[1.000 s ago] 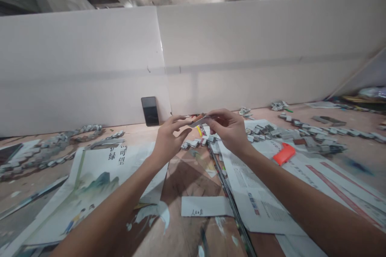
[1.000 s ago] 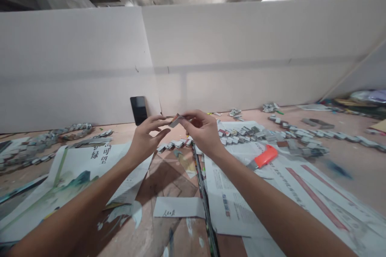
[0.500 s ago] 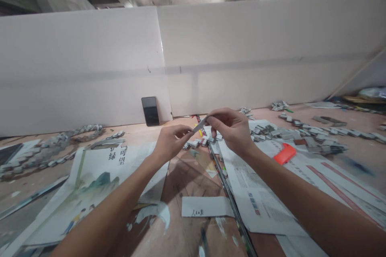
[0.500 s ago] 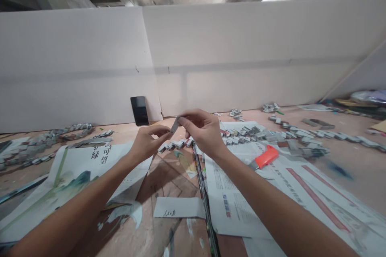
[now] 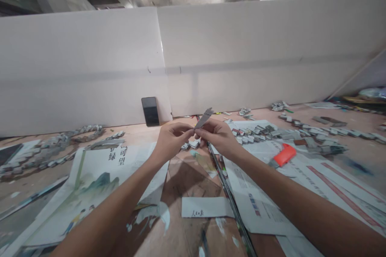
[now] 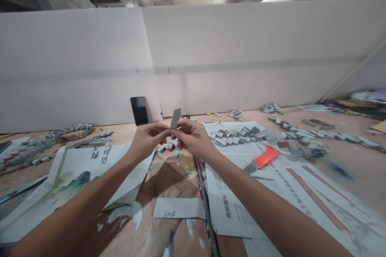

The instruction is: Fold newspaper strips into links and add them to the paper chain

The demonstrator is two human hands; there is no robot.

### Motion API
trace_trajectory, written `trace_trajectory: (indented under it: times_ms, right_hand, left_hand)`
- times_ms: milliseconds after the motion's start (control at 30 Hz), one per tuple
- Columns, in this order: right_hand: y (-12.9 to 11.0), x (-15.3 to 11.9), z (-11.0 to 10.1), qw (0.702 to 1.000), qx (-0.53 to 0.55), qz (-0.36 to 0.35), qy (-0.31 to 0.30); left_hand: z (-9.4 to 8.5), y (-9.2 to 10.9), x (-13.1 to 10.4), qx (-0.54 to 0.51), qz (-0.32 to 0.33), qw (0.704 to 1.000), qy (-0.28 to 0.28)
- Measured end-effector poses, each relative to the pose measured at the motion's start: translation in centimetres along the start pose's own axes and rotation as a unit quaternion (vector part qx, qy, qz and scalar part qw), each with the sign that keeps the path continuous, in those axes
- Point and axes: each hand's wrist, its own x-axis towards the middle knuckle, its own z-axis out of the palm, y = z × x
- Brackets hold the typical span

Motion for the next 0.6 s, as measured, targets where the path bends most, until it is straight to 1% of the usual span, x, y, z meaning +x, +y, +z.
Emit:
trace_trajectory:
  times_ms: [167,300,433,600]
  right_hand:
    - [0.16,0.09,0.01,0.998,0.057,0.028,0.005]
    - [0.30,0.14,-0.14,0.998,0.058,0.033,0.005]
    - [0.24,0.14,-0.25,0.999,0.035,0.015,0.005]
    - [0.40,0.13,-0.31,1.000,0.016,0.003,0.009]
  left_hand:
    - [0.13,0.34,-0.08,-0.053,-0.002,0.999,0.010]
    - [0.08,0.07,-0.11,-0.087,-0.001,0.996,0.013]
    - [-0.12,-0.02,0.00,-0.063,0.000,0.998,0.003]
    - [-0.38,0.44,0.12,-0.025,-0.008,1.000,0.000]
